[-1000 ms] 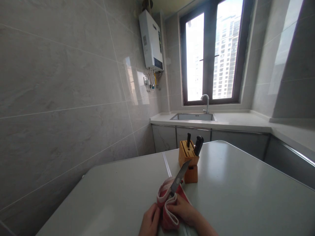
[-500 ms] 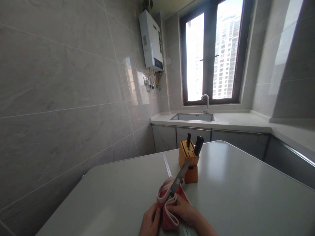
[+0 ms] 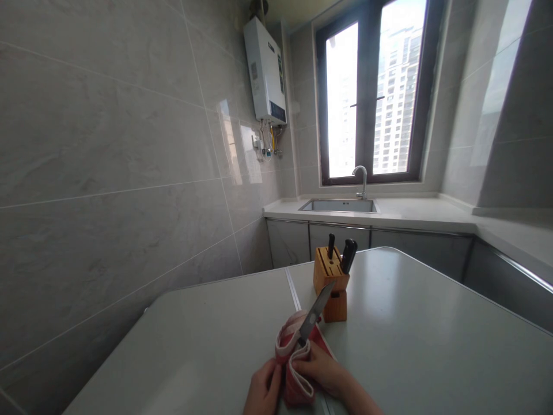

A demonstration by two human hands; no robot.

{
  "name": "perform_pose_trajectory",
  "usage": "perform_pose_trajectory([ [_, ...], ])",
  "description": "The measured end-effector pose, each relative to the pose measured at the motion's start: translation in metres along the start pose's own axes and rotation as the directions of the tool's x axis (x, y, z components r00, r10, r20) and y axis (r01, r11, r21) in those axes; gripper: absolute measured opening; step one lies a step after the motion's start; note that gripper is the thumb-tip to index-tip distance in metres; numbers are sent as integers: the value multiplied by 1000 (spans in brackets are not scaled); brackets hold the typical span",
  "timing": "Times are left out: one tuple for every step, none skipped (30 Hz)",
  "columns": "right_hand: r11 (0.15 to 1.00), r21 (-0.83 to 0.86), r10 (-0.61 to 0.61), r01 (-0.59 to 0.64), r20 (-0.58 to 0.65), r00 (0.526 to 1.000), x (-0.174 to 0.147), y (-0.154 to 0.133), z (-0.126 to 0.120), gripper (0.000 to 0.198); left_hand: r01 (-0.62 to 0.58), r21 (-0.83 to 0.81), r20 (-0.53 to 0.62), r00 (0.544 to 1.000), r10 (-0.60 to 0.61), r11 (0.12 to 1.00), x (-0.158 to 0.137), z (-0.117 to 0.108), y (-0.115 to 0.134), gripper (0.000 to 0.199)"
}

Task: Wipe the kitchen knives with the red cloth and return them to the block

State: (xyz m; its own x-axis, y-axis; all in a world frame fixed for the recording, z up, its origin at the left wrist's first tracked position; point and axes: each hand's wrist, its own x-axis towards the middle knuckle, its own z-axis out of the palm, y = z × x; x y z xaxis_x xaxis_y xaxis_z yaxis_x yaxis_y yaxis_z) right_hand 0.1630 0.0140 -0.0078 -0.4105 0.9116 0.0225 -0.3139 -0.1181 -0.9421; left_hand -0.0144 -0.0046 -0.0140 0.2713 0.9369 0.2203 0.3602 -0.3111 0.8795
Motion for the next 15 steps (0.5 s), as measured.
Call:
perform_pose_trajectory([
  [1000,1,3,-3,-1,1000,0,0,0,39,1,0,-3,1000,-1,1000,0,0,1,39],
  [1000,1,5,-5,-1,1000,0,0,0,39,2,0,-6,1000,-2,1000,-1,0,1,40],
  [1000,-3,7,-7,-3,1000,0,0,0,39,4,-3,-5,1000,-4,1000,-1,0,2,40],
  [1000,-7,9,-10,-8,1000,0,0,0,40,4,-7,-3,1000,-4,1000,-1,-1,3,40],
  [1000,-14,11,-11,-16,1000,-1,-1,1,40,5,-13,-4,1000,-5,1000,-1,-1,4,40],
  [1000,-22,13,-13,-21,1000,-1,-2,1,40,4,-20,-3,1000,-4,1000,0,-1,5,40],
  [999,-28,16,-16,-23,1000,-1,-3,2,40,2,-26,0,1000,-2,1000,0,-1,6,40],
  [999,-30,17,-18,-21,1000,-1,-4,3,40,0,-31,2,1000,0,1000,0,-2,7,40],
  [999,-28,18,-18,-17,1000,-2,-5,3,39,-3,-34,4,1000,3,999,0,-2,7,40],
  [1000,-24,17,-17,-11,1000,-2,-5,4,38,-4,-34,6,1000,4,999,0,-2,8,40],
  [1000,-19,15,-15,-8,1000,-2,-6,4,38,-3,-34,7,1000,3,999,0,-2,8,41],
  [1000,-15,13,-13,-8,1000,-2,-6,4,38,-1,-32,7,1000,1,999,0,-2,8,41],
  [1000,-13,13,-13,-13,1000,-2,-6,4,39,1,-31,6,1000,-1,1000,0,-2,7,42],
  [1000,-13,14,-15,-17,1000,-2,-6,4,39,1,-28,7,1000,-1,1000,0,-2,6,42],
  [1000,-12,17,-17,-20,1000,-2,-6,4,40,0,-25,9,1000,0,1000,0,-2,5,42],
])
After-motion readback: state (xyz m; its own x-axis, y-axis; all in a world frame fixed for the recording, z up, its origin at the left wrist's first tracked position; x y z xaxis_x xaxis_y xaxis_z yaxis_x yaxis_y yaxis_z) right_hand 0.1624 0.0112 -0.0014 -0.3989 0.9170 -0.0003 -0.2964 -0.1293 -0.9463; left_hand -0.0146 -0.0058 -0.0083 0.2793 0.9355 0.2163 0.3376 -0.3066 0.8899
